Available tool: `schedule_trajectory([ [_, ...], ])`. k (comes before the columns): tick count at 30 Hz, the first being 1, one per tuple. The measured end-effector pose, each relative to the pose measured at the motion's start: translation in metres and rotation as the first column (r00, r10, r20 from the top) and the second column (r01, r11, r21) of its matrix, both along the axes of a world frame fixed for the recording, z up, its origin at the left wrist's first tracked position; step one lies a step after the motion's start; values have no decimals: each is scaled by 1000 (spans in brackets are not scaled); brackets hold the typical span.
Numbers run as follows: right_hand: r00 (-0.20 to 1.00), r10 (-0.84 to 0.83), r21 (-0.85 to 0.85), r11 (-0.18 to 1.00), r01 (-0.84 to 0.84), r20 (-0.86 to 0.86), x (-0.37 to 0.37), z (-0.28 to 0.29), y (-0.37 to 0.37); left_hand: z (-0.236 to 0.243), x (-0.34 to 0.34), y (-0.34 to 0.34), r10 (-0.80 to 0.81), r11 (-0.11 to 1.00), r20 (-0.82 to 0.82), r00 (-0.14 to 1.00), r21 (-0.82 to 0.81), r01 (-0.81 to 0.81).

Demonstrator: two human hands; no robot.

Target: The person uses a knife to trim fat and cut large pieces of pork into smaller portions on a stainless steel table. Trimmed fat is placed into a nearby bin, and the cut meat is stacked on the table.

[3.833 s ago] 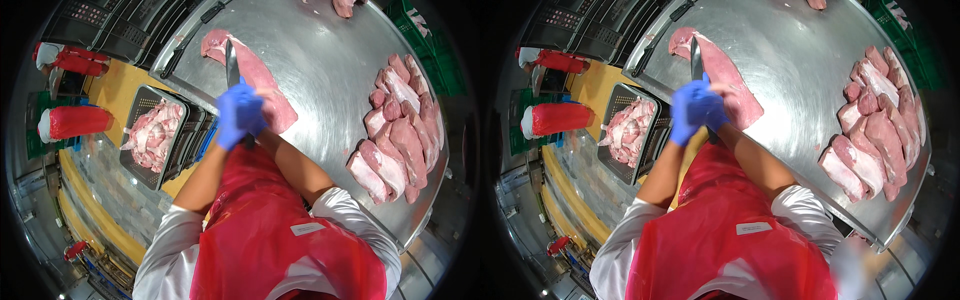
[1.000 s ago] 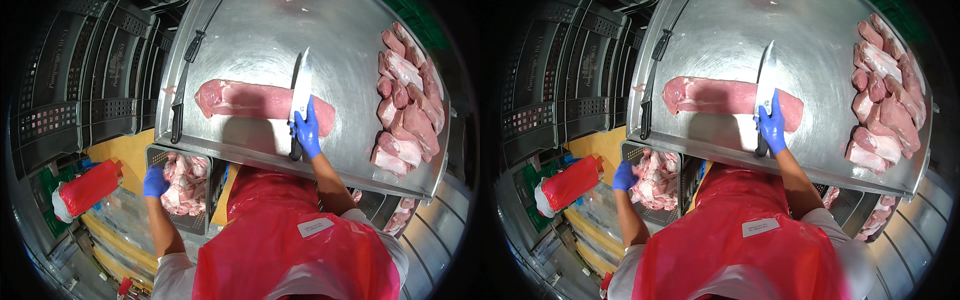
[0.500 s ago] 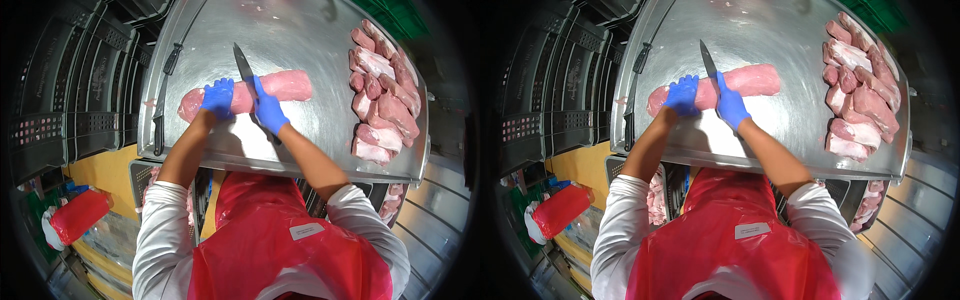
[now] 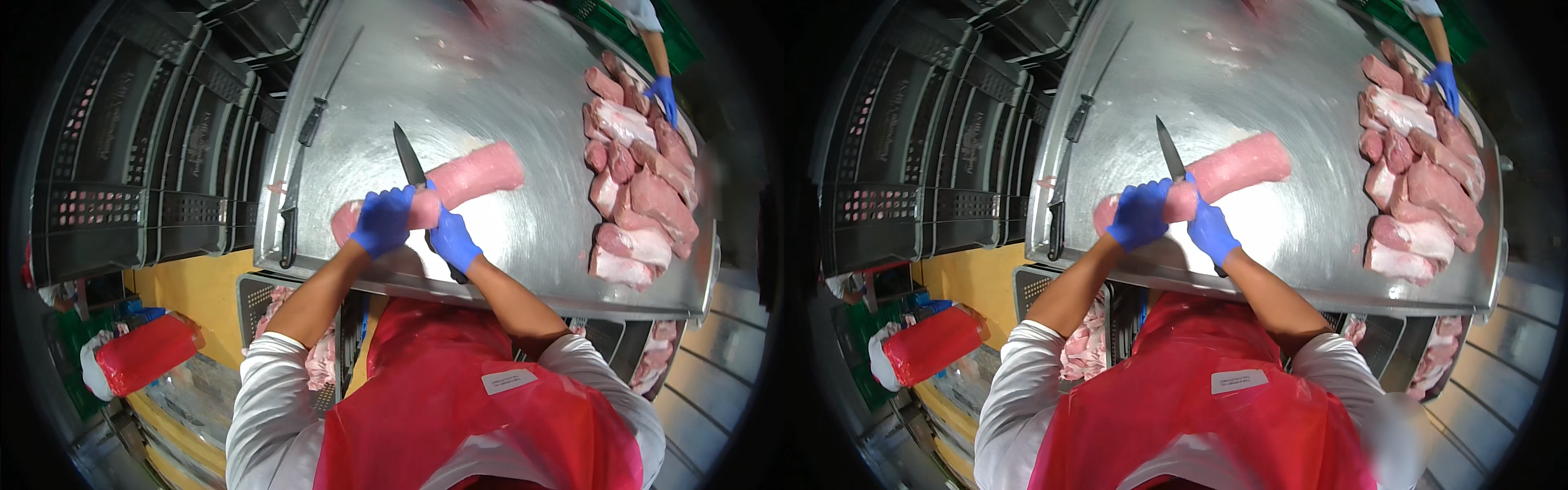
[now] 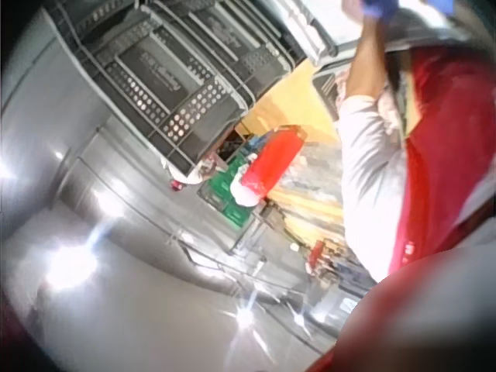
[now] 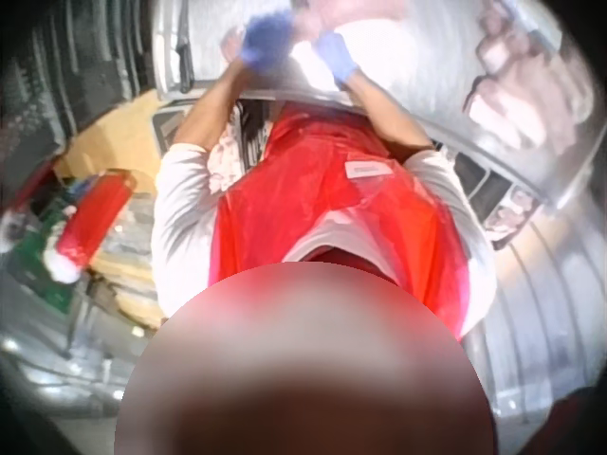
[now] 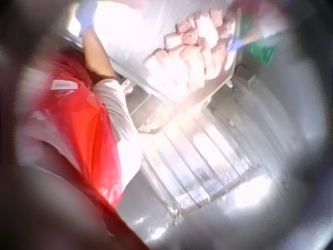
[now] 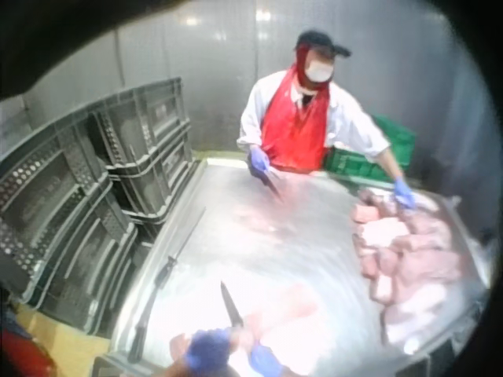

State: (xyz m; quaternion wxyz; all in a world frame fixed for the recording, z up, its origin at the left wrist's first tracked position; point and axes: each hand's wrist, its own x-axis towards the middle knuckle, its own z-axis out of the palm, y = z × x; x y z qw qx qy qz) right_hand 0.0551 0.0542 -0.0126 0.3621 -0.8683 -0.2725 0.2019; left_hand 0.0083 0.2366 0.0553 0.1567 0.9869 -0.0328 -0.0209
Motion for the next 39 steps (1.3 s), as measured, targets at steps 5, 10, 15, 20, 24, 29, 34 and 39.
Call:
schedule_trajectory([
  [5, 954, 224, -146, 956, -255, -197, -29, 81, -24, 70, -29, 36, 308, 939, 342, 888, -260, -226],
  [10, 969, 147, -140, 974, -176, -198, -54, 95, -117, 256, -80, 102, 605, 771, 526, 598, -574, -275],
  [15, 938, -212, 187, 945, 268, -274, -22, 100, -131, 475, -128, 240, 352, 921, 735, 580, -162, -353],
  [20, 918, -216, 305, 896, 322, -333, -9, 89, -114, 544, -177, 435, 10, 30, 938, 348, 347, -937],
  [24, 859, -398, 308, 814, 492, -320, -9, 84, -127, 373, 58, 228, 210, 919, 675, 707, 110, -378],
  [29, 870, -377, 354, 804, 478, -318, -22, 100, -104, 92, 79, -38, -17, 991, 28, 999, 131, 13],
  [34, 793, -527, 287, 743, 605, -305, -35, 123, -144, -69, 107, -109, 172, 957, 216, 961, 195, -215],
  [39, 745, -593, 400, 630, 666, -306, -47, 74, -196, -13, 132, -74, 127, 956, -230, 965, -231, -181],
])
